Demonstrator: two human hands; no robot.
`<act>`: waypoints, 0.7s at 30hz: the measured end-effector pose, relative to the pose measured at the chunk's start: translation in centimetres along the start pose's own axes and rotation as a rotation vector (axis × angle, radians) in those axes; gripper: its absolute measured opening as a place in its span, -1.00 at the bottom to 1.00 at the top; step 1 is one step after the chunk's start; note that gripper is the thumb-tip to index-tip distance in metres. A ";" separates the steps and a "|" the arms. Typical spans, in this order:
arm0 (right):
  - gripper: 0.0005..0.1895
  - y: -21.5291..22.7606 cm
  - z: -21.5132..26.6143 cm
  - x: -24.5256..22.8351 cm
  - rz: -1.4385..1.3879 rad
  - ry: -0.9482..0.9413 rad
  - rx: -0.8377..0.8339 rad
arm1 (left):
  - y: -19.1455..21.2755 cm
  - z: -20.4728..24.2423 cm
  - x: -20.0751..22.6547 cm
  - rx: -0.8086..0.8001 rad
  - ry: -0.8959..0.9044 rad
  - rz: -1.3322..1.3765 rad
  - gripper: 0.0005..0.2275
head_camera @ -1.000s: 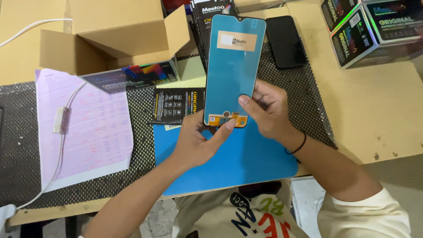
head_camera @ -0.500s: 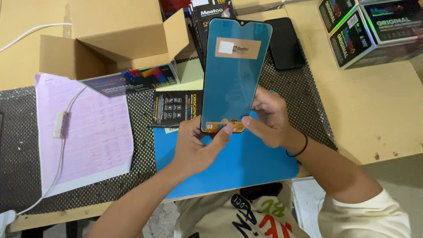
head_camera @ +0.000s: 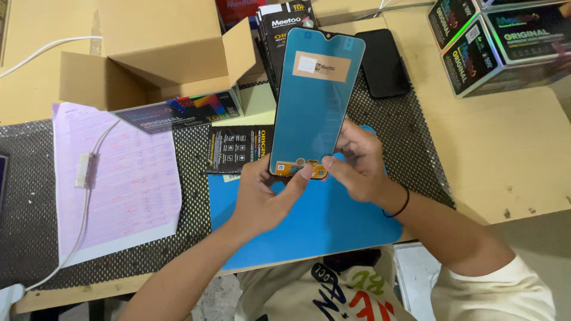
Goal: The person opens a box of Meetoo phone LCD screens using a box cutter. They remove a single screen, unwrap it from its plastic packaging, and apply a barcode sticker to the back of the screen using a pen.
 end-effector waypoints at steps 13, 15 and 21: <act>-0.57 -2.9 0.2 1.3 -0.441 -0.491 -0.005 | -1.0 1.9 7.2 0.107 -1.024 -0.998 -0.78; -0.59 -3.1 0.6 3.2 -0.629 -0.551 -0.015 | -1.7 1.6 7.7 -0.030 -1.018 -0.940 -0.78; -0.74 -2.1 2.3 5.6 -0.702 -0.666 0.009 | -0.8 1.5 7.4 0.000 -1.125 -1.107 -0.89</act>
Point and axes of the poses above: each hand's wrist, its own z-axis away from the middle knuckle, its own y-axis out of the back of the hand, x = y × z, the point moved 8 cm from there along -z, towards the middle knuckle, and after that the axes turned 10 degrees about -y, right-handed, at the moved point
